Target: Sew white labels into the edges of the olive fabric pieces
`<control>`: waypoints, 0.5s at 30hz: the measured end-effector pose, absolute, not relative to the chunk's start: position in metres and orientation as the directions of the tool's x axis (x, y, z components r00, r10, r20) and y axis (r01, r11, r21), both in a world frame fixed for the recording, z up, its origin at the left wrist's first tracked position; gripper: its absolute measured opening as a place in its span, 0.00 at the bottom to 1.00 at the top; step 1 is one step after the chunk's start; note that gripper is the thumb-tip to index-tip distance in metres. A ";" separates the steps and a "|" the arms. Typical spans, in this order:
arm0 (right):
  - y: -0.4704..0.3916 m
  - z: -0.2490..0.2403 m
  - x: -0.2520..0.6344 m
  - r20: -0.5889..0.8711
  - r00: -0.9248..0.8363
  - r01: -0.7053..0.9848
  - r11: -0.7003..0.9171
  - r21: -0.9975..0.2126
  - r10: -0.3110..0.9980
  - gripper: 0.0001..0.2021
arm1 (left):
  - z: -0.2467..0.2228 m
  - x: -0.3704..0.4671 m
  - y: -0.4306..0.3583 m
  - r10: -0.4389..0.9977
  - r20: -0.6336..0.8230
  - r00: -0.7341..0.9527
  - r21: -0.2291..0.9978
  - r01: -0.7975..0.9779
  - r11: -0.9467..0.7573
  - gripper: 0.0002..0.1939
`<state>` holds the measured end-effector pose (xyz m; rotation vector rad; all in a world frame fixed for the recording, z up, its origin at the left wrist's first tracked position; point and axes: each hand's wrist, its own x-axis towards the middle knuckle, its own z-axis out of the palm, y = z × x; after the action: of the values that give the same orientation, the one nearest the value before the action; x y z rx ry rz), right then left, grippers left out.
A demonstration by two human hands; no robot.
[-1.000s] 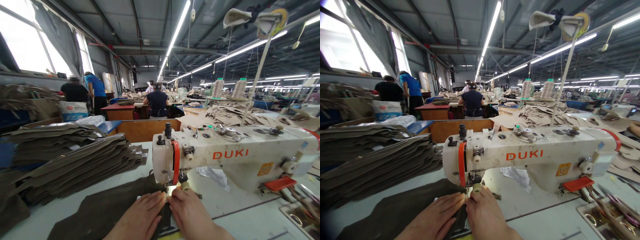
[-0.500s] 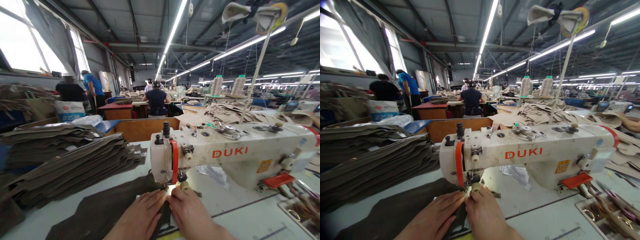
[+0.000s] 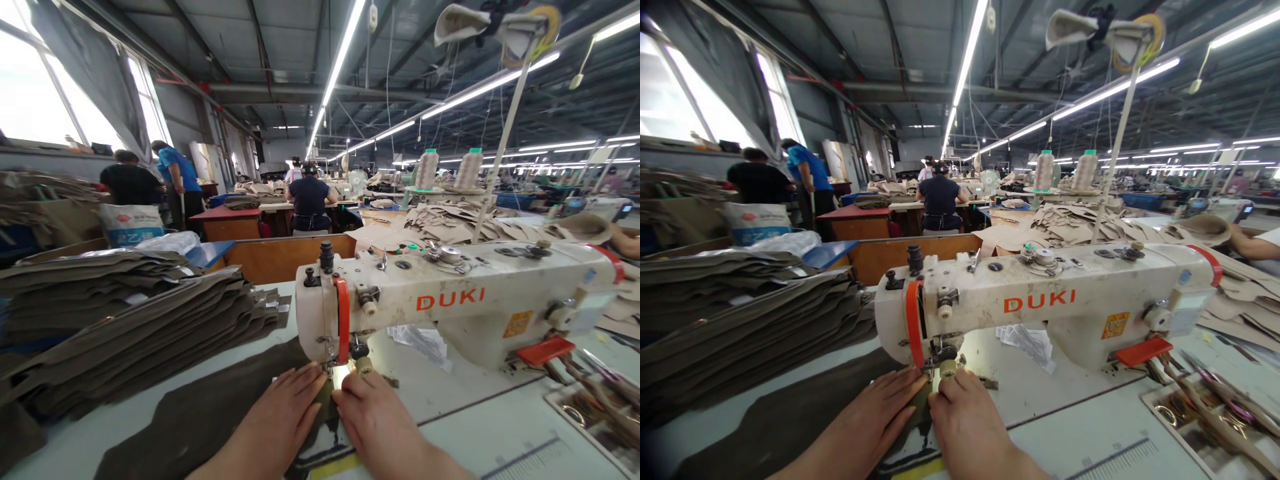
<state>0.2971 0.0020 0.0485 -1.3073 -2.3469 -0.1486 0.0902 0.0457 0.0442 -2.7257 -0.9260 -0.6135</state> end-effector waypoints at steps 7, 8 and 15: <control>-0.006 0.046 0.301 0.551 -0.461 0.721 0.655 -0.224 0.696 0.07 | 0.045 0.059 0.003 0.488 0.421 0.764 -0.142 0.587 -0.797 0.24; -0.007 0.047 0.301 0.549 -0.463 0.710 0.662 -0.240 0.696 0.08 | 0.046 0.056 -0.003 0.484 0.410 0.773 -0.160 0.583 -0.796 0.24; -0.016 0.051 0.300 0.497 -0.533 0.656 0.705 -0.269 0.685 0.09 | 0.070 0.033 -0.034 0.488 0.559 0.670 -0.348 0.724 -0.595 0.34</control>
<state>0.3004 -0.0162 0.0507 -1.0201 -2.3289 0.0658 0.0334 -0.0338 0.0702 -2.3246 -0.9338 -0.5562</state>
